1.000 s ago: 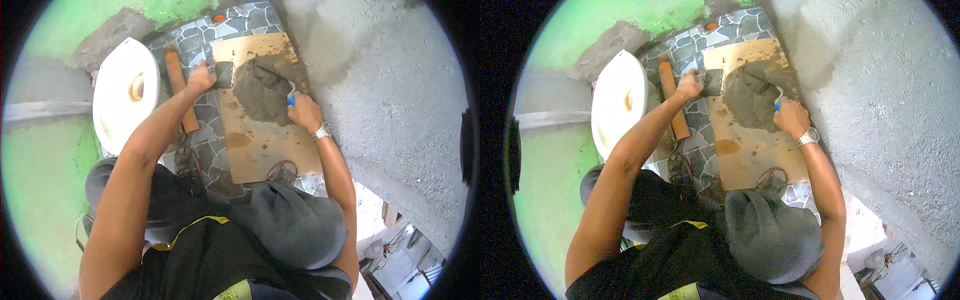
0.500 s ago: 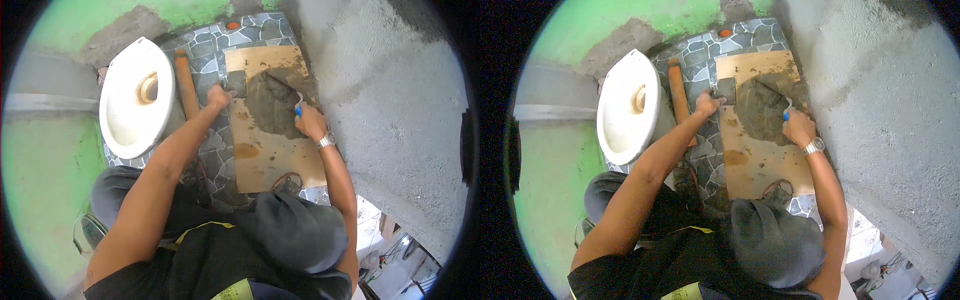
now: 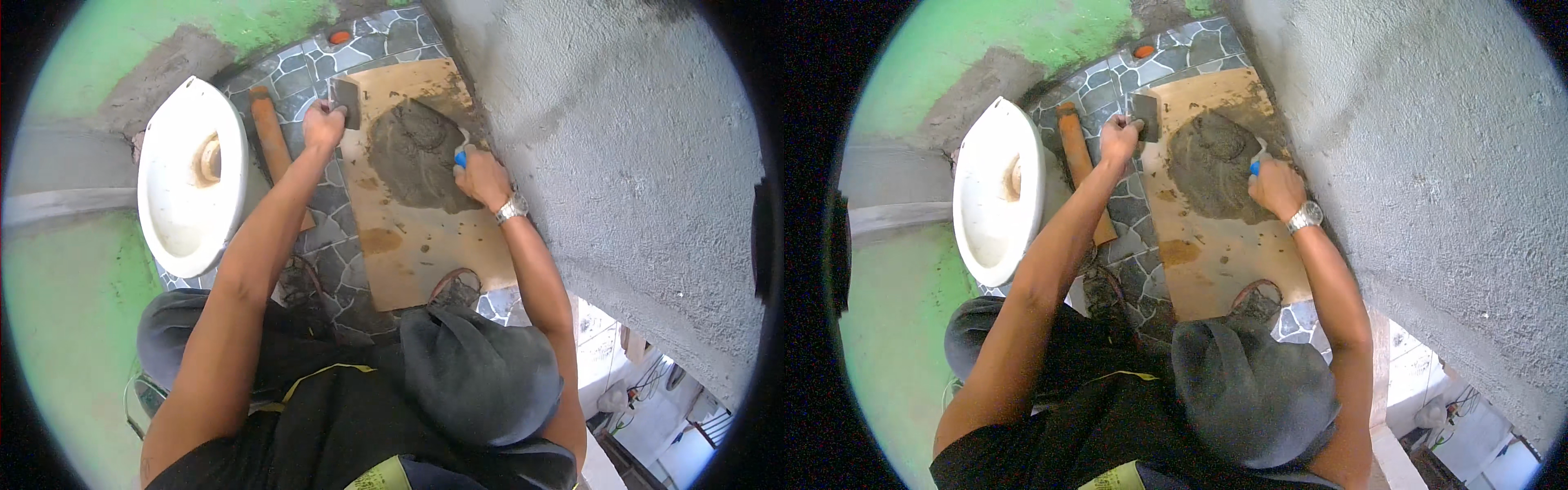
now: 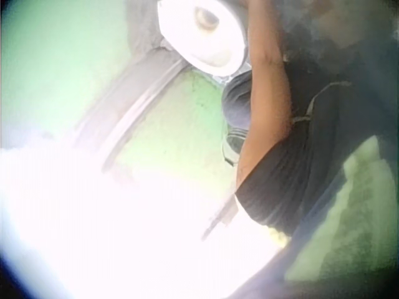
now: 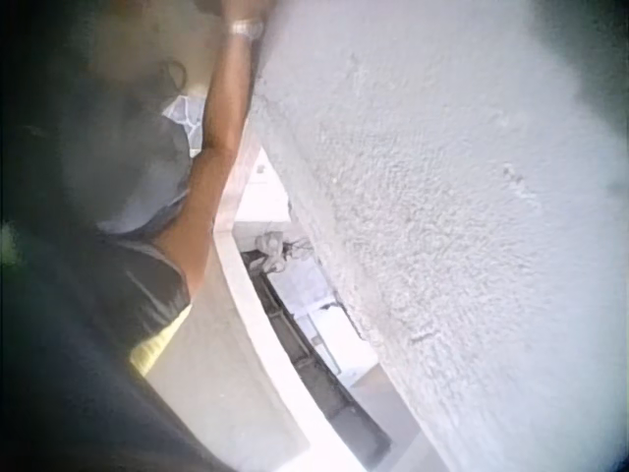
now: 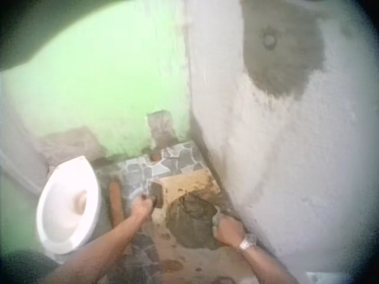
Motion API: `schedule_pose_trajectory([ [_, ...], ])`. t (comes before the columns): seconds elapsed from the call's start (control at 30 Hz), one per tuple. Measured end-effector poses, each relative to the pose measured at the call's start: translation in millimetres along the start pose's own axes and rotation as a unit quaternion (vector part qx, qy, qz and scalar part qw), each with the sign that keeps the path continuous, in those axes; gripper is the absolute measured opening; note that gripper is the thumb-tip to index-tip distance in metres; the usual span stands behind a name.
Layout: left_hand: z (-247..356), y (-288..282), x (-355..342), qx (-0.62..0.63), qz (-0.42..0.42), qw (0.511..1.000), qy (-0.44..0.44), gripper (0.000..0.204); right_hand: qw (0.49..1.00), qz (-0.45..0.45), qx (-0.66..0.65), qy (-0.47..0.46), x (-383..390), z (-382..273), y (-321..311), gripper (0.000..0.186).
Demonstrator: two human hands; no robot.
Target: Apply mortar to a wall and around a pipe using a trowel.
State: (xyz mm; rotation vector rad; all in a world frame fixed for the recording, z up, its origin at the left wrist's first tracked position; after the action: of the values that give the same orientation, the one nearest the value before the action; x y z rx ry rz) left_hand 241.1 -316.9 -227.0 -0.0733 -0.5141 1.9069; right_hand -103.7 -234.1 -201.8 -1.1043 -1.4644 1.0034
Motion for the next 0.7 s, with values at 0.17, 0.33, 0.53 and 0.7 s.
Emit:
schedule_pose_trajectory([
  [0.17,18.9,-9.2,-3.4,-0.036,0.049,0.997,0.047,0.033,0.997,0.059,0.015,-0.041,-50.1,-13.7,-9.6,0.03],
  [0.33,1.9,-2.4,-6.2,-0.076,-0.021,0.995,0.06,0.032,0.995,-0.03,0.05,-0.076,5.9,-4.8,27.0,0.03],
  [0.53,20.6,46.3,31.2,-0.062,-0.106,0.979,0.16,0.03,0.998,0.048,-0.003,0.05,35.0,37.2,8.5,0.029],
  [0.7,31.3,74.7,40.6,-0.084,-0.146,0.965,0.203,0.03,0.995,0.06,-0.005,0.074,25.7,31.4,24.1,0.034],
])
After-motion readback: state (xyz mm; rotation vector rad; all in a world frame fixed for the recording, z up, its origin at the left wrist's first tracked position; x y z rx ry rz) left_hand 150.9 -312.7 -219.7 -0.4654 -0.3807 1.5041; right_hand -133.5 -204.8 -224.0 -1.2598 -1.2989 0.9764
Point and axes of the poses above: each hand's wrist, its own x-axis away from the middle knuckle, its own y-axis out of the palm, z = x × y, the point moved 10 cm from there along -x, towards the middle knuckle, and after that the axes turned 14 degrees about x, right-handed, at the moved point
